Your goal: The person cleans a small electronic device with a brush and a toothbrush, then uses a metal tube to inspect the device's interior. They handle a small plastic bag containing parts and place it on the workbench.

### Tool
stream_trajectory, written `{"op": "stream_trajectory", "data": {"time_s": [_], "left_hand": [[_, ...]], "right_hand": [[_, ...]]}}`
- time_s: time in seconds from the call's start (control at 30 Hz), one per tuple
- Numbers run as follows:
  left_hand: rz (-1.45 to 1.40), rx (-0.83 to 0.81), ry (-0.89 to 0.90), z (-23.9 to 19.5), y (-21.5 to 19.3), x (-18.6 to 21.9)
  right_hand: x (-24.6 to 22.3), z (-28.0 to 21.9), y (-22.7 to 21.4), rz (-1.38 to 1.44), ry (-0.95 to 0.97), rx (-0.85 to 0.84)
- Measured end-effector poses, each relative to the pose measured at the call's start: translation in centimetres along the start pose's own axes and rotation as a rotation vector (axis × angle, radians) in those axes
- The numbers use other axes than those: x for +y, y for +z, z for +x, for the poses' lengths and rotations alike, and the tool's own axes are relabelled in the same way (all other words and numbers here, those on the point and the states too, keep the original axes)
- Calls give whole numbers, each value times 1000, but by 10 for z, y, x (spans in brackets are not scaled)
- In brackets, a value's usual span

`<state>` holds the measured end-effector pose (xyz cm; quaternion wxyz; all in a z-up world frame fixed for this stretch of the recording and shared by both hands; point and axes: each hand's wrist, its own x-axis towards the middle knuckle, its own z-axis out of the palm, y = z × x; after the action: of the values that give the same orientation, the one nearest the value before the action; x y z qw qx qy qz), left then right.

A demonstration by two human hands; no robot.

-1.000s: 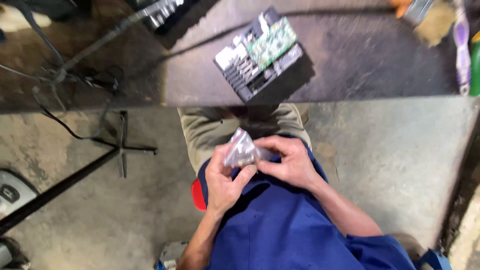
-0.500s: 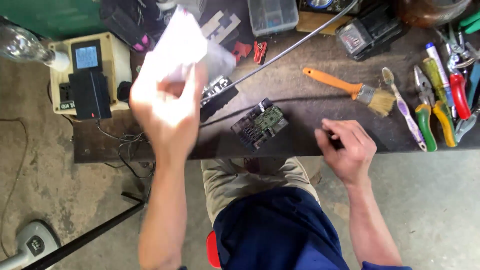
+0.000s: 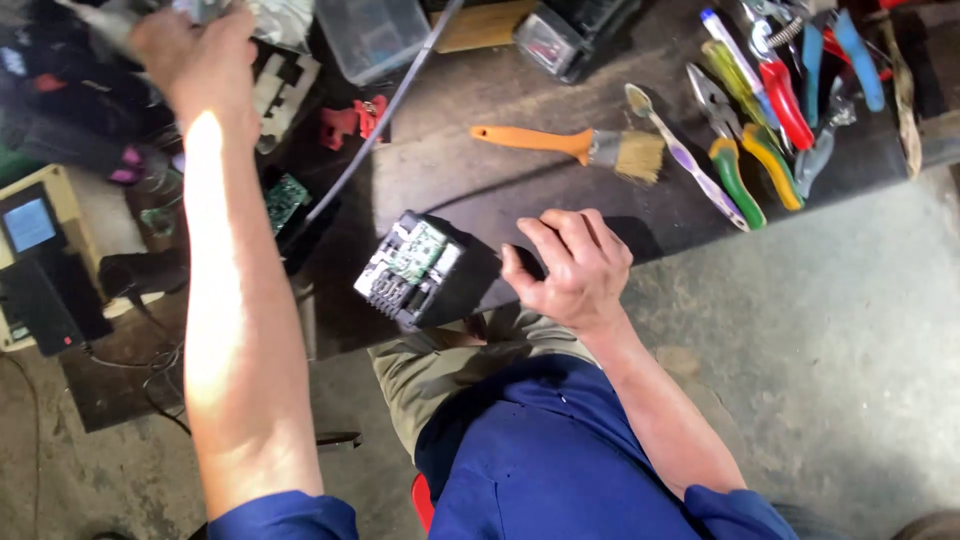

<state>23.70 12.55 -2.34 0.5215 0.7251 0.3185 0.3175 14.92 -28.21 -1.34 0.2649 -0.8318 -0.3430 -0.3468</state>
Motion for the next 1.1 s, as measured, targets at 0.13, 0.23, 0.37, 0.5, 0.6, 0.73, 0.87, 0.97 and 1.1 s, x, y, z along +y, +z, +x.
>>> {"op": "stream_trajectory", "data": {"time_s": [0.13,0.23,0.37,0.5,0.6,0.73,0.87,0.97,1.1], "left_hand": [[201,-63,64,-40,-31,39],[318,20,124,-83,-73,71],[254,-85,458,-163,-110,130],[210,-70,740,-244,-126,140],[242,-2,647,-299,-128,107],[193,-187,460,-342,-118,70],[340,-239,461,-341,-99,54],[321,-254,549,-328,-92,50],[220,-439,445,-305,-95,58]], "right_hand": [[1,2,-3,34,0,7],[0,-5,0,60,-10,-19],[-4,-11,2,51,-55,46],[-7,-16,0,16,-46,39],[-7,-18,-2,29,-68,45],[-7,-21,-7,52,-97,60],[-5,-25,-20,176,-115,32],[4,-36,-27,258,-79,-9],[14,-45,-30,416,-34,-115]]}}
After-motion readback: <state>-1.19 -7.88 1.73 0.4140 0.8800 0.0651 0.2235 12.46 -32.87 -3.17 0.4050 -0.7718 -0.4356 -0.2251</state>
